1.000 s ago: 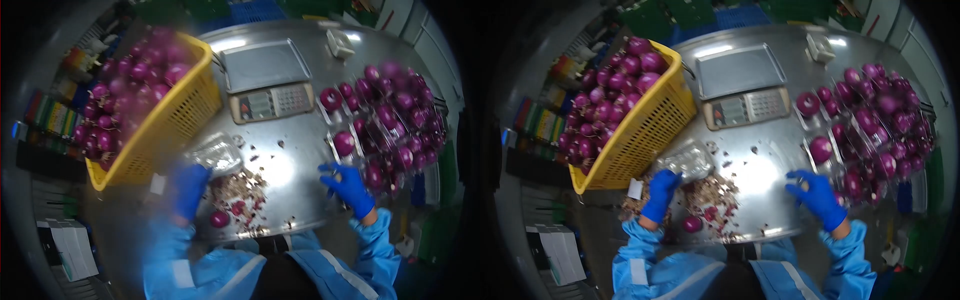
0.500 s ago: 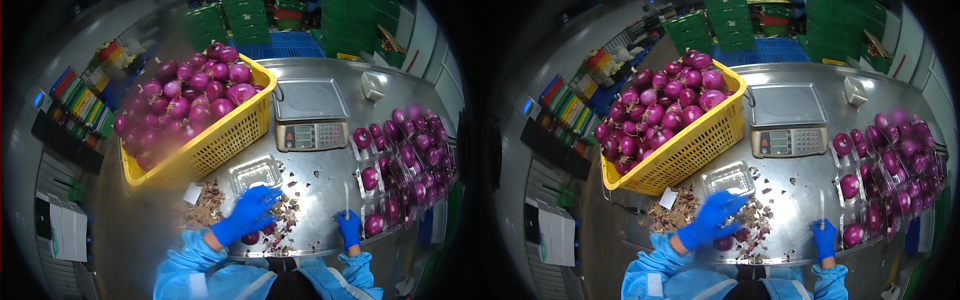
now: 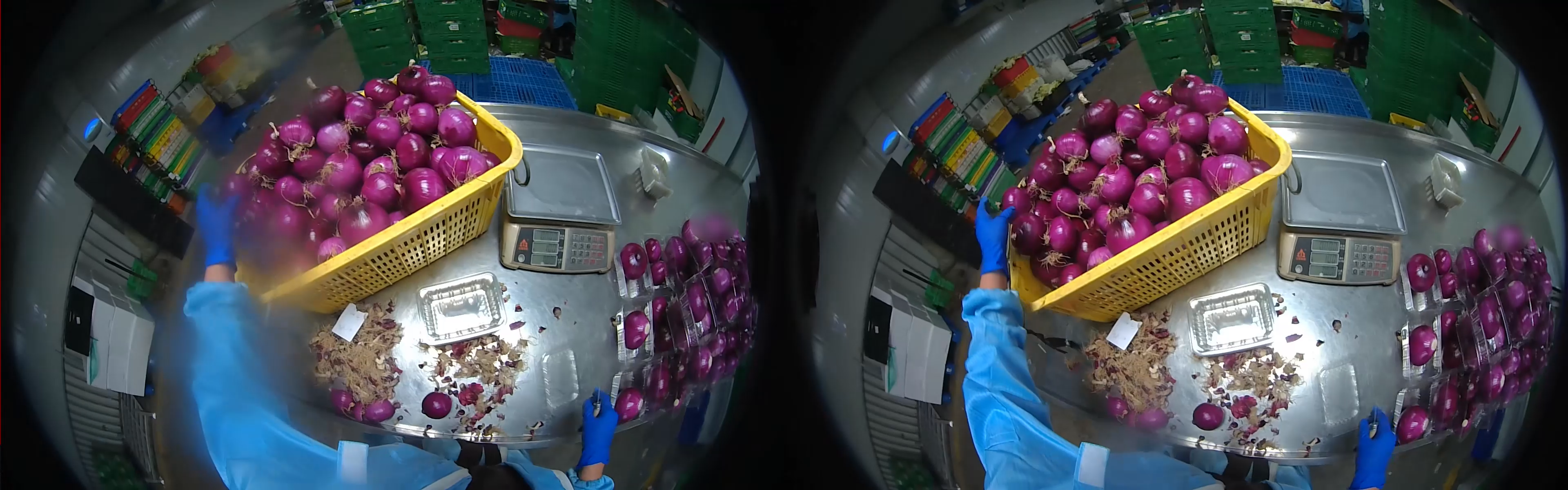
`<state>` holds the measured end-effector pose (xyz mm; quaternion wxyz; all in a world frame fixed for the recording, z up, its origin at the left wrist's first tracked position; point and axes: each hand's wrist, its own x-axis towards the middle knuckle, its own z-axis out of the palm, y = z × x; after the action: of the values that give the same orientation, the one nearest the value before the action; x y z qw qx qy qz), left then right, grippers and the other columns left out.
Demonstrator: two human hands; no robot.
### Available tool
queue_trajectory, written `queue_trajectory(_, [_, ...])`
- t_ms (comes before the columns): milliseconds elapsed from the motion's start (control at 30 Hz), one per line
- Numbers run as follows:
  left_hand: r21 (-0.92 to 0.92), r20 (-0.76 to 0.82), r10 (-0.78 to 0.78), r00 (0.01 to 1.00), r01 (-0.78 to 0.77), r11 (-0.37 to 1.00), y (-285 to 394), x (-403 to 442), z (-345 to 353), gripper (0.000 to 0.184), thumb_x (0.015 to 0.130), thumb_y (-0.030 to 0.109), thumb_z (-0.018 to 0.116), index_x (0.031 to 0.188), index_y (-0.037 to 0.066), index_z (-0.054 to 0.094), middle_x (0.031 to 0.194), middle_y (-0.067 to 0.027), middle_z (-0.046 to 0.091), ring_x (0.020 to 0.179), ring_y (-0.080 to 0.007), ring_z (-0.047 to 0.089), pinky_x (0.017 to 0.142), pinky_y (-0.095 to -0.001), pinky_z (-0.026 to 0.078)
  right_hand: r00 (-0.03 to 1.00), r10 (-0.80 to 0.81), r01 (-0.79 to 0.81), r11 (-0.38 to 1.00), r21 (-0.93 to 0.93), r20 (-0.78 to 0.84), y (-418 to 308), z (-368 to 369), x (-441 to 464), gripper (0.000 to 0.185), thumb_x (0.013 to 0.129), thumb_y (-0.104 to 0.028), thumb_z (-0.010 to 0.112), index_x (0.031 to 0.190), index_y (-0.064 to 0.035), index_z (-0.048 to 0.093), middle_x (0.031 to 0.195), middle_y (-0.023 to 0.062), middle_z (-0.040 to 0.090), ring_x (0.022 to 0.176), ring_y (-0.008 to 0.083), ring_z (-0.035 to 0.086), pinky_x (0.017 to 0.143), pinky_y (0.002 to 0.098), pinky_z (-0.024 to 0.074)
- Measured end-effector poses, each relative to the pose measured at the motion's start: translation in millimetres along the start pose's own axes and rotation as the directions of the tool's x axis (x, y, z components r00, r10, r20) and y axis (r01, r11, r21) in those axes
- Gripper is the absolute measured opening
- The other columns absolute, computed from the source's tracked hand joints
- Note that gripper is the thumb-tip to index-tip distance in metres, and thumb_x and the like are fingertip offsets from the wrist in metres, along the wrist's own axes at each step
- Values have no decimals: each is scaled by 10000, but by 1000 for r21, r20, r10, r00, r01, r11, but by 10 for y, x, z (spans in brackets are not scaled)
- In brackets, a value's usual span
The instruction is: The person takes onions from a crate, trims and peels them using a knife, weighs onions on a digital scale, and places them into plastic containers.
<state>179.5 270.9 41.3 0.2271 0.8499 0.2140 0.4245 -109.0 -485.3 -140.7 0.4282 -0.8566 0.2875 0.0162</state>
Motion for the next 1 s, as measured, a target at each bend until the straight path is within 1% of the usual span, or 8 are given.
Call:
queue_trajectory(100, [196,159,205,966,-235,952,-43,269,80,873,628,183,823,1384,-8,430,1335,-224,527,1217,-287,533,1013,-384,424,994,-64,65,998,-1,83,-276,263,-125,378,835,-69,668,1201,7,609,898,90,659,819,148,623,764,303,511])
queue_trajectory(200, [216,294,97,951,-165,962,-195,504,290,882,612,152,812,1390,-2,427,1298,-217,557,1159,-273,573,969,-372,464,977,-164,162,986,28,135,-402,569,-270,372,826,-67,679,1186,5,616,964,125,690,886,183,661,810,306,513])
queue_trajectory(533, [-598,99,21,995,42,800,358,-188,-258,767,697,114,767,1382,25,433,1281,-148,521,1104,-252,571,924,-367,504,941,-236,220,971,94,242,-783,793,-580,286,843,-99,690,1113,-20,640,945,138,700,862,212,693,755,307,526])
queue_trajectory(700, [-642,719,165,675,554,531,1194,-1522,-781,956,689,418,764,1420,-36,348,1311,-165,505,1178,-277,545,1008,-411,448,837,-482,447,876,182,259,-1504,856,-563,256,832,-133,720,1068,-61,653,916,126,685,812,235,701,689,312,525])
queue_trajectory(733, [-680,712,290,640,525,512,1437,-1899,-763,765,828,435,705,1414,52,396,1115,-70,563,961,-160,574,815,-281,527,809,-505,458,862,215,300,-1644,853,-587,274,819,-142,735,1068,-61,653,923,124,685,800,236,701,682,312,529])
queue_trajectory(767, [-591,767,150,624,596,544,1542,-2226,-811,1023,643,460,800,1410,-49,354,1318,-144,502,1146,-247,553,996,-384,453,785,-519,458,854,247,338,-1760,850,-633,293,806,-152,750,1068,-62,653,931,123,686,789,238,702,674,311,532])
queue_trajectory(800, [-605,769,253,587,538,587,1491,-2520,-792,792,778,376,757,1403,43,403,1191,-106,545,1042,-202,552,917,-333,491,749,-567,478,821,312,343,-1864,856,-673,329,782,-202,776,1063,-80,656,908,102,682,739,246,692,638,318,529])
queue_trajectory(1000, [-479,865,227,448,599,642,1902,-3549,-765,986,575,258,854,1407,17,381,1316,-141,478,1220,-271,491,1027,-398,435,514,-761,824,566,18,396,-1906,855,-780,341,798,-444,695,1000,-174,639,774,32,574,634,215,616,511,342,457])
